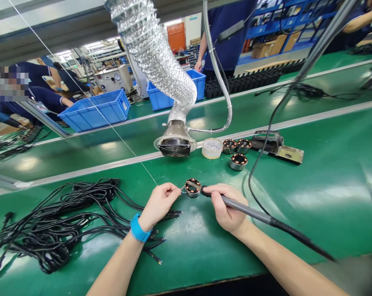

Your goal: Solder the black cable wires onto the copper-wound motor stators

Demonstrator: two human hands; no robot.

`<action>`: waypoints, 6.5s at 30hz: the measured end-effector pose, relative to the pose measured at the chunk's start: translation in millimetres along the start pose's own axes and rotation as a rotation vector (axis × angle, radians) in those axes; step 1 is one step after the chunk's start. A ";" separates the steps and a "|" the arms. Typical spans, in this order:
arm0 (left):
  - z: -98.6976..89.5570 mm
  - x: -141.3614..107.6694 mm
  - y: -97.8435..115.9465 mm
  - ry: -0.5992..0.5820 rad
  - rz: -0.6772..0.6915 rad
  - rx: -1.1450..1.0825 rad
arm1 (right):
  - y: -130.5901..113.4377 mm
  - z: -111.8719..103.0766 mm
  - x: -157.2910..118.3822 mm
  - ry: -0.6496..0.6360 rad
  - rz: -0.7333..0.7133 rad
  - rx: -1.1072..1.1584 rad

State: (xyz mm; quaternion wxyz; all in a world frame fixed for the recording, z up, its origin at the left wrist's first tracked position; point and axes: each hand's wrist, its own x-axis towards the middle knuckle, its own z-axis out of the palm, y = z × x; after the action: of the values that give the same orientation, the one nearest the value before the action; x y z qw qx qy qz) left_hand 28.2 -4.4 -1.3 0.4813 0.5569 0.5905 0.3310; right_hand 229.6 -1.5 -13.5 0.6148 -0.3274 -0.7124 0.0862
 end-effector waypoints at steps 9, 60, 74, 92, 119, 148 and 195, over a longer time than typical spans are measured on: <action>2.9 -1.9 0.8 -0.017 0.009 -0.034 | -10.4 -0.7 1.8 -0.067 -0.102 0.106; 4.3 -1.1 2.0 -0.048 0.013 -0.010 | 15.0 -4.9 4.3 0.084 0.058 -0.108; 4.5 -0.2 -4.5 -0.047 0.062 0.009 | 78.4 10.7 15.3 -0.134 0.353 -0.161; -14.0 3.0 -0.4 -0.080 -0.047 -0.244 | 34.1 14.8 1.5 -0.576 0.076 0.058; 2.3 7.3 -1.5 0.033 -0.092 -0.207 | 26.2 14.0 -1.4 -0.516 0.035 -0.049; 5.6 13.1 -12.1 0.005 0.002 -0.428 | 12.0 32.6 -16.3 -0.358 0.125 0.070; -15.4 20.3 -20.6 0.028 0.336 0.333 | 20.8 18.3 -3.3 -0.580 0.115 0.098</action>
State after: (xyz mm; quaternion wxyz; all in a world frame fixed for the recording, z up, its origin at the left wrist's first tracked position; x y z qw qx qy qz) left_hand 8.4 14.4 -19.6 0.3128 0.7144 0.5424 0.3122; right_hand 220.1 17.8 -31.4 0.3948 -0.2990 -0.8335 0.2452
